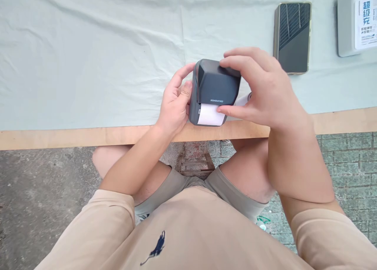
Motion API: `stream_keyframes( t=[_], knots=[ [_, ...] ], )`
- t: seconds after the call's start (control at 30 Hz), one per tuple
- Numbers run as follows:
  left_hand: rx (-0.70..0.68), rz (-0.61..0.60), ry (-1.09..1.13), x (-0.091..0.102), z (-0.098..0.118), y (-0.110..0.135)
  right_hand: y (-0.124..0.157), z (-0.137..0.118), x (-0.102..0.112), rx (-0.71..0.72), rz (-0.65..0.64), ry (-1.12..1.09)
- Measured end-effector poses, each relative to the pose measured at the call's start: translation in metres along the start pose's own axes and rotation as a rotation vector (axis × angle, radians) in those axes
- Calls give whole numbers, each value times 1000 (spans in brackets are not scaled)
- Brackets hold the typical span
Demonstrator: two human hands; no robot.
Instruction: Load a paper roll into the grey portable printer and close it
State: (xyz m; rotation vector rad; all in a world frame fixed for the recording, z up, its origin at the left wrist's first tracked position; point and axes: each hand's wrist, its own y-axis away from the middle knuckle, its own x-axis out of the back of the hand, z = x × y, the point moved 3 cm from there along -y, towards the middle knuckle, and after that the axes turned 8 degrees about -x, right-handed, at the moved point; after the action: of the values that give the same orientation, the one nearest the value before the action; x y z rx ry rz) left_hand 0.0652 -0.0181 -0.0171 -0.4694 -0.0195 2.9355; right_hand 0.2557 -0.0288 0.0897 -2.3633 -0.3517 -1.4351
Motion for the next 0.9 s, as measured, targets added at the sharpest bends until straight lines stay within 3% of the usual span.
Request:
stream_keyframes(
  t=[0.13, 0.2, 0.23, 0.3, 0.4, 0.47, 0.67, 0.8, 0.9],
  knots=[
    [-13, 35, -16, 2, -3, -1, 4, -11, 9, 43, 525, 1],
    [1, 39, 2, 2, -2, 0, 7, -16, 9, 45, 611, -54],
    [17, 29, 14, 2, -1, 0, 7, -19, 8, 56, 585, -78],
    [28, -7, 32, 1, 1, 1, 6, -20, 3, 42, 417, -58],
    [-45, -77, 1, -1, 5, 3, 5, -13, -5, -62, 203, 115],
    [-96, -109, -60, -2, 6, 5, 5, -8, -7, -101, 128, 208],
    [-87, -146, -117, -4, 1, 9, 6, -10, -6, -105, 107, 182],
    [-55, -130, -41, -1, -6, 6, 8, -19, 6, -108, 192, -85],
    [-28, -56, -24, 2, -8, 1, 10, -6, 20, -155, 279, -300]
  ],
)
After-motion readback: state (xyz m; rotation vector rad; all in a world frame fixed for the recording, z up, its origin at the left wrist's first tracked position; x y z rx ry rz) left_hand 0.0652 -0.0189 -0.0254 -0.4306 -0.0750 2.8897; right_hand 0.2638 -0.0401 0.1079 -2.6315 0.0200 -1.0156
